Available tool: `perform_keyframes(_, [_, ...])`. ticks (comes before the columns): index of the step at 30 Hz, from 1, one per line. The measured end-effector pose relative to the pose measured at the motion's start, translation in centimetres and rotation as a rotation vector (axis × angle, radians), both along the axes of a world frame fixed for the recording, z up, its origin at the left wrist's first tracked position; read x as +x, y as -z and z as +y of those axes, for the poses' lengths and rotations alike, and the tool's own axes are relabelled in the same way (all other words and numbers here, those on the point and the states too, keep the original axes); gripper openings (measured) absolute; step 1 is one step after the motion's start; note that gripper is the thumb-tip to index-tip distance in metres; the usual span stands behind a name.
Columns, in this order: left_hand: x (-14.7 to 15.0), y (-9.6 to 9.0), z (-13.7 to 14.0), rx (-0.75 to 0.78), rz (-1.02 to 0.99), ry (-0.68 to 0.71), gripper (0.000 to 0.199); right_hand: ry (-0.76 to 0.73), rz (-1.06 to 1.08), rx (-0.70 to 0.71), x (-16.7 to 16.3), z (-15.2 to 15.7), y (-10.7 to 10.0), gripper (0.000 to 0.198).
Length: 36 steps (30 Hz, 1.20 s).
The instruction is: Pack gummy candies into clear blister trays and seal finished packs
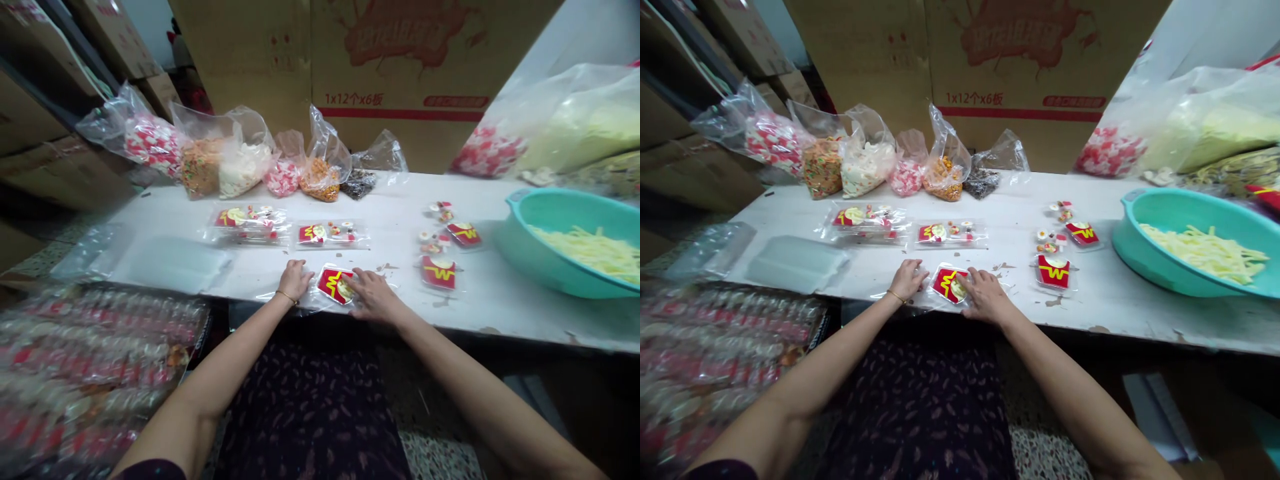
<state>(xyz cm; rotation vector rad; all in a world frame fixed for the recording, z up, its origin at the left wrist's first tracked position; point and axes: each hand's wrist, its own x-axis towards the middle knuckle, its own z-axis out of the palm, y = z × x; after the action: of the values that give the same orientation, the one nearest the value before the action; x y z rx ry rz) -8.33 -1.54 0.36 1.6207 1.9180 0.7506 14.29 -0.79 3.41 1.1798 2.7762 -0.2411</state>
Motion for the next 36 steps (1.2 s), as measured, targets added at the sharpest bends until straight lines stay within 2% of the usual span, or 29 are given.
perform_keyframes(3, [-0.3,-0.1,0.8,-0.196,0.077,-0.008,0.004,-0.039,0.017,0.003,0.0,0.4,0.3,0.082])
perform_keyframes(4, [-0.3,-0.1,1.0,-0.225,0.079,-0.015,0.007,-0.049,0.021,-0.004,0.0,0.4,0.3,0.081])
perform_keyframes(11, [0.6,0.6,1.3,-0.191,0.09,-0.163,0.016,-0.133,0.059,-0.05,-0.7,-0.9,-0.3,0.078])
perform_keyframes(15, [0.2,0.5,1.2,-0.157,0.098,-0.119,0.014,-0.188,0.059,-0.077,-1.0,-0.7,-0.8,0.08])
perform_keyframes(18, [-1.0,-0.4,0.9,-0.13,0.082,0.017,0.021,-0.216,0.037,-0.132,-1.3,0.1,-1.0,0.083])
perform_keyframes(21, [-2.3,-1.8,0.8,-0.121,0.047,0.361,0.035,-0.227,0.021,-0.176,-1.4,0.9,-1.2,0.087])
perform_keyframes(23, [-2.6,-2.7,1.0,-0.166,0.07,0.585,0.035,-0.236,0.025,-0.184,-1.5,1.1,-1.2,0.089])
perform_keyframes(25, [-2.3,-3.3,1.4,-0.214,0.156,0.701,0.029,-0.237,0.04,-0.19,-1.7,1.2,-1.2,0.091])
perform_keyframes(29, [-0.5,-3.4,2.1,-0.221,0.319,0.766,0.009,-0.215,0.102,-0.191,-3.0,1.0,-0.6,0.096])
perform_keyframes(33, [0.8,-3.0,2.1,-0.124,0.245,0.809,0.015,-0.187,0.234,-0.221,-3.2,1.1,0.1,0.096])
perform_keyframes(34, [0.8,-3.0,2.0,-0.101,0.22,0.803,0.014,-0.142,0.297,-0.229,-2.7,1.3,0.1,0.095])
perform_keyframes(36, [0.4,-2.8,2.0,-0.086,0.184,0.775,0.01,0.091,0.446,-0.214,-0.8,1.6,0.2,0.078])
